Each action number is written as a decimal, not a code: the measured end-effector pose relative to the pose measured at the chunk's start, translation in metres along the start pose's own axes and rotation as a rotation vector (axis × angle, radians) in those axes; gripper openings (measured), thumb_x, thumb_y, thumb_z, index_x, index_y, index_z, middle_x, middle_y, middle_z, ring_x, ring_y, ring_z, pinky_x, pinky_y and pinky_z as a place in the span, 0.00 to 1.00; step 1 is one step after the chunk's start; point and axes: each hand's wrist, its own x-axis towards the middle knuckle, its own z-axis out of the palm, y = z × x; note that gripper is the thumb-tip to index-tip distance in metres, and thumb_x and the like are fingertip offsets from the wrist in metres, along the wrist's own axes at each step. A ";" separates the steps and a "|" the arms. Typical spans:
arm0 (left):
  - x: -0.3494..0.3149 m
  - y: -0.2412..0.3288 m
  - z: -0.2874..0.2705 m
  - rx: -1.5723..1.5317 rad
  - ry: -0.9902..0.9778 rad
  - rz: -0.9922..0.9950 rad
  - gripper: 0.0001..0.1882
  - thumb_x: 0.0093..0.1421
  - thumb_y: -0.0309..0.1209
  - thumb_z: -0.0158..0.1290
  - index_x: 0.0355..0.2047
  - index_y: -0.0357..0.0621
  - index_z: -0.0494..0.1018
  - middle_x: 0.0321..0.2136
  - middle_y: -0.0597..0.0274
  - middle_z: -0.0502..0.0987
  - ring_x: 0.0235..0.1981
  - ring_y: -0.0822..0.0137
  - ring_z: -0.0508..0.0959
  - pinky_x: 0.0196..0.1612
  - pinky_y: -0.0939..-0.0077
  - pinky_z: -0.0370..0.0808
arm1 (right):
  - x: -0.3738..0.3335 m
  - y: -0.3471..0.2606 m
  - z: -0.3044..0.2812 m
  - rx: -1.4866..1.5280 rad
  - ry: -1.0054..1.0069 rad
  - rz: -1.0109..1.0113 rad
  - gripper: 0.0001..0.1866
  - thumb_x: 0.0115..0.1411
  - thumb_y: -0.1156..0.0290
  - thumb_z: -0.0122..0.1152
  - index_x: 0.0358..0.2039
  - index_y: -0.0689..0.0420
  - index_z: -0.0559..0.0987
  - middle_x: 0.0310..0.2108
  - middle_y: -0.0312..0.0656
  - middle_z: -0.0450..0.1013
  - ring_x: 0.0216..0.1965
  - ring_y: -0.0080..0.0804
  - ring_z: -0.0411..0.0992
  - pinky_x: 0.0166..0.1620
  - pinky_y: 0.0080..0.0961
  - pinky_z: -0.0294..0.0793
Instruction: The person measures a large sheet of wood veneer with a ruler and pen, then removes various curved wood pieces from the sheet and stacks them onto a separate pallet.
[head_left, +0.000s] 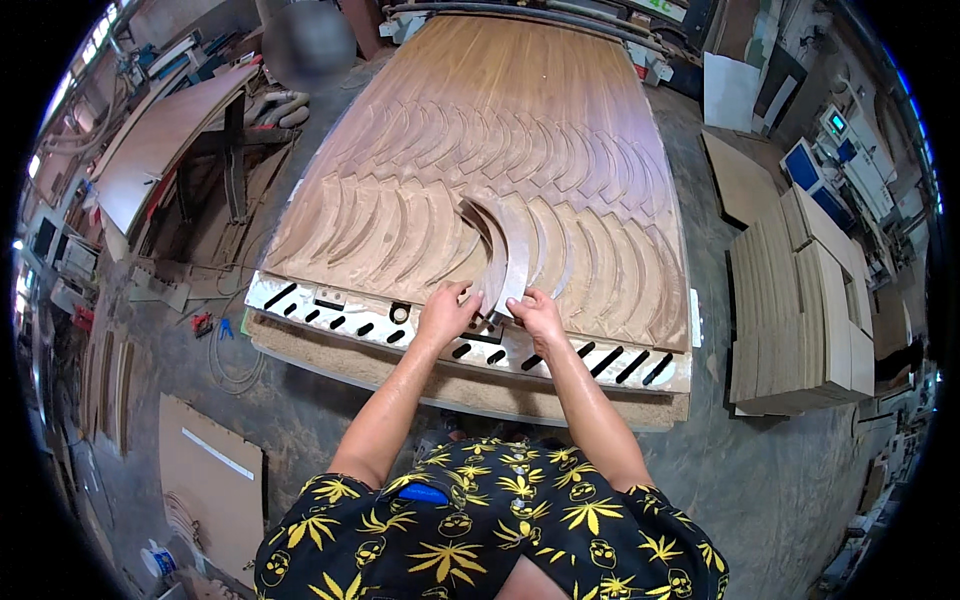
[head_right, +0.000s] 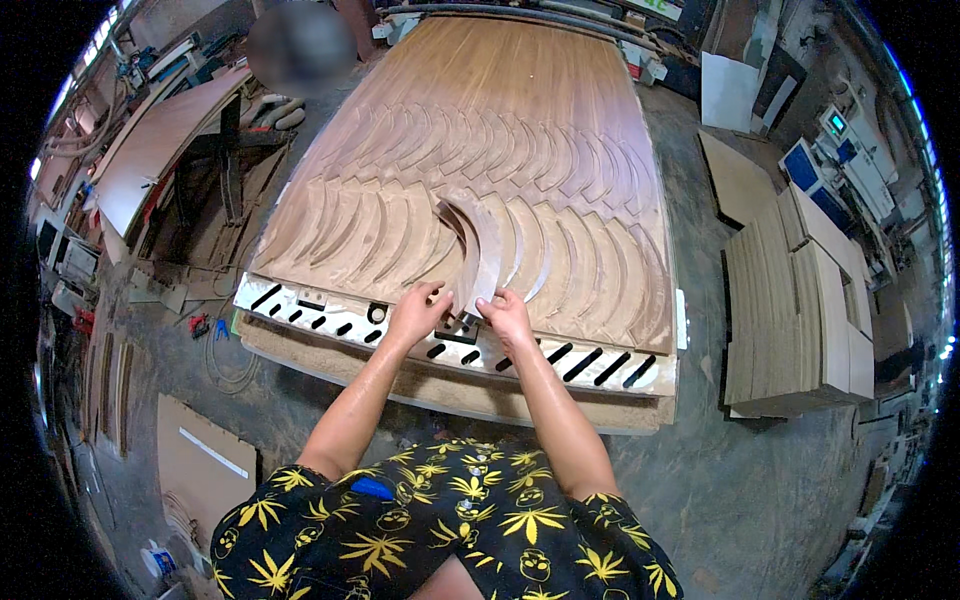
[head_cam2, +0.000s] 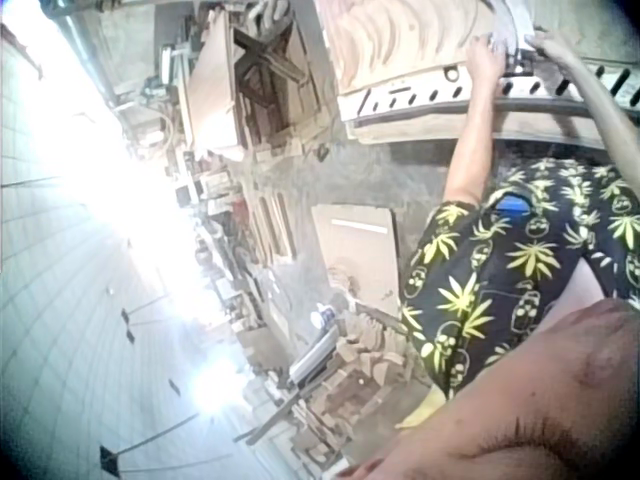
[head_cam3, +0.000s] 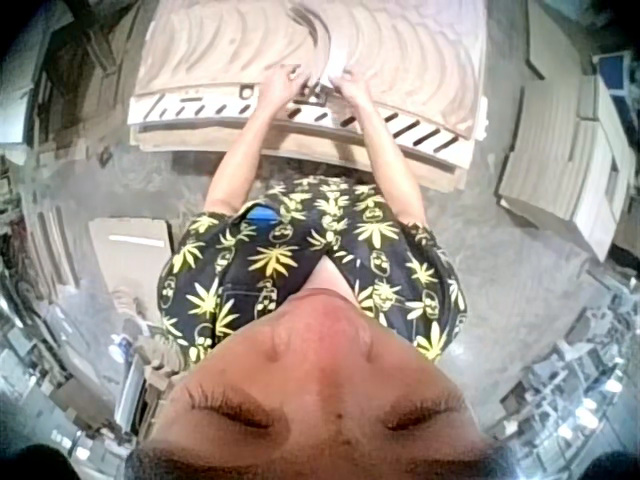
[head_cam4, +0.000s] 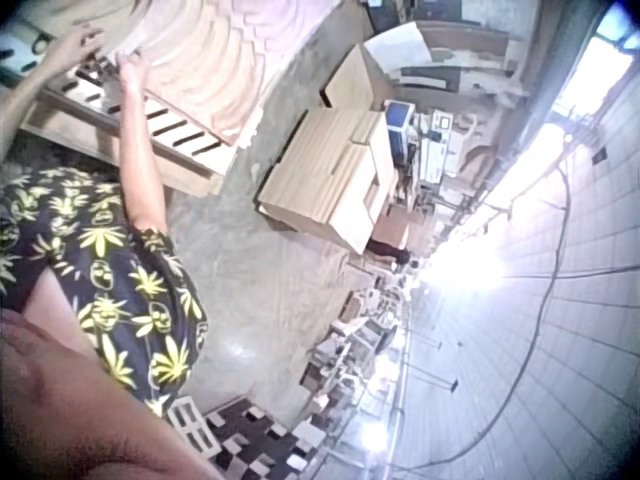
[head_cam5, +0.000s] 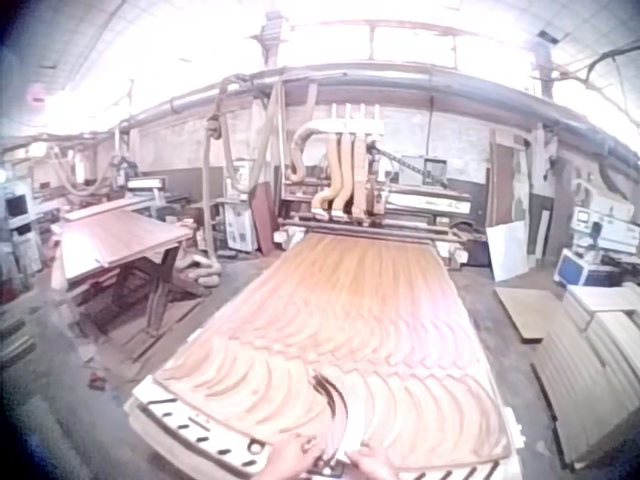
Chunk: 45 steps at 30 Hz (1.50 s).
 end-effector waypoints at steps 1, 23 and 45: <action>0.003 -0.006 0.004 -0.073 0.004 -0.004 0.29 0.63 0.52 0.56 0.53 0.41 0.78 0.47 0.43 0.79 0.49 0.47 0.80 0.53 0.57 0.75 | 0.003 0.004 0.004 -0.001 -0.003 0.000 0.26 0.62 0.73 0.69 0.58 0.65 0.71 0.37 0.45 0.83 0.34 0.26 0.78 0.37 0.24 0.75; 0.130 0.010 0.050 -0.324 -0.467 -0.537 0.49 0.61 0.66 0.54 0.68 0.38 0.62 0.62 0.45 0.71 0.60 0.49 0.73 0.60 0.57 0.70 | -0.036 -0.010 -0.167 -1.174 0.912 -0.066 0.32 0.58 0.54 0.67 0.59 0.58 0.73 0.55 0.49 0.72 0.58 0.48 0.68 0.58 0.47 0.69; 0.084 0.037 0.017 -0.606 -0.463 -0.713 0.42 0.58 0.65 0.59 0.58 0.41 0.74 0.52 0.51 0.79 0.49 0.52 0.79 0.55 0.55 0.75 | -0.018 -0.021 -0.253 -0.741 1.136 0.249 0.29 0.59 0.63 0.64 0.55 0.66 0.70 0.58 0.57 0.64 0.63 0.54 0.61 0.66 0.46 0.57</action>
